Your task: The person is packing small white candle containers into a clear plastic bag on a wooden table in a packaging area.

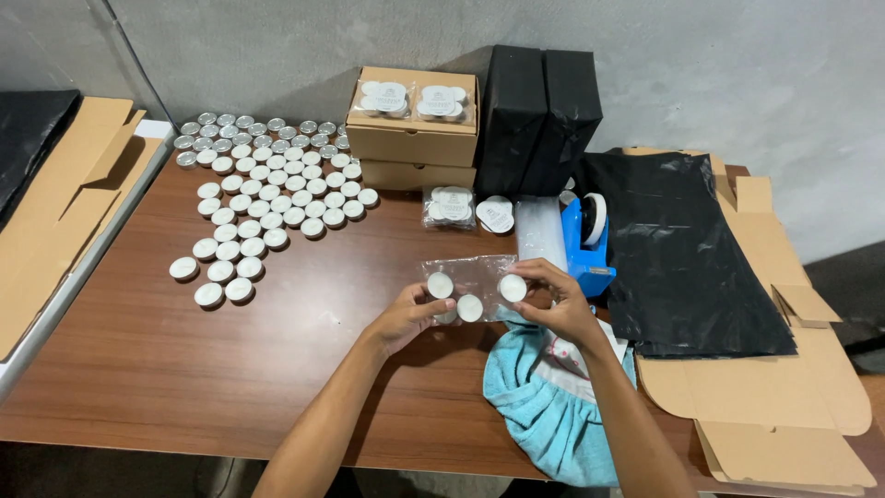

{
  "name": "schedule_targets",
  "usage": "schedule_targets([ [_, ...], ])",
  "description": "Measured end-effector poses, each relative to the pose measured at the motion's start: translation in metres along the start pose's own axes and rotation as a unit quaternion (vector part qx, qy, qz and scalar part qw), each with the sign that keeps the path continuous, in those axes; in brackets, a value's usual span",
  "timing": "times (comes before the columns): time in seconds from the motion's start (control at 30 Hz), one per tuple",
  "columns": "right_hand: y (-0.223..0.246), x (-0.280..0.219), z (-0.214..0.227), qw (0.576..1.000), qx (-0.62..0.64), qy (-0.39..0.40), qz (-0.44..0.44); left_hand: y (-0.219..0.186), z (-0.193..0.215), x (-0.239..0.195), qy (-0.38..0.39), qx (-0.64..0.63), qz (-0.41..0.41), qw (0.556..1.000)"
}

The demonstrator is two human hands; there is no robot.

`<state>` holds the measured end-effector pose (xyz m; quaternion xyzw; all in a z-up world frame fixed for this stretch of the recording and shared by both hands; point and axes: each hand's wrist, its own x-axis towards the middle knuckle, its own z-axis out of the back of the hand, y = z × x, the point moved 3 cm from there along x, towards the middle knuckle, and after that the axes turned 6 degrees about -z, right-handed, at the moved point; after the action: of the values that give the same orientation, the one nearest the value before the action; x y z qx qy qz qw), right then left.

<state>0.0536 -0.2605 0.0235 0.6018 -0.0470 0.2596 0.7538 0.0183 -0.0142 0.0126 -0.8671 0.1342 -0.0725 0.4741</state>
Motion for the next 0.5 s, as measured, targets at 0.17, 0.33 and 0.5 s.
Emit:
schedule_targets([
  [0.17, 0.010, -0.001, -0.004, 0.999, -0.029, 0.040, -0.005, -0.017, -0.019, -0.013, 0.007, 0.007, 0.013, 1.000],
  [0.33, 0.015, -0.001, -0.016, 0.998, -0.038, 0.052, -0.025, -0.008, -0.023, -0.016, 0.030, 0.019, 0.042, 0.998],
  [0.5, 0.015, -0.001, -0.017, 0.997, -0.070, 0.002, -0.033, -0.009, -0.019, -0.015, 0.013, 0.007, 0.045, 0.999],
])
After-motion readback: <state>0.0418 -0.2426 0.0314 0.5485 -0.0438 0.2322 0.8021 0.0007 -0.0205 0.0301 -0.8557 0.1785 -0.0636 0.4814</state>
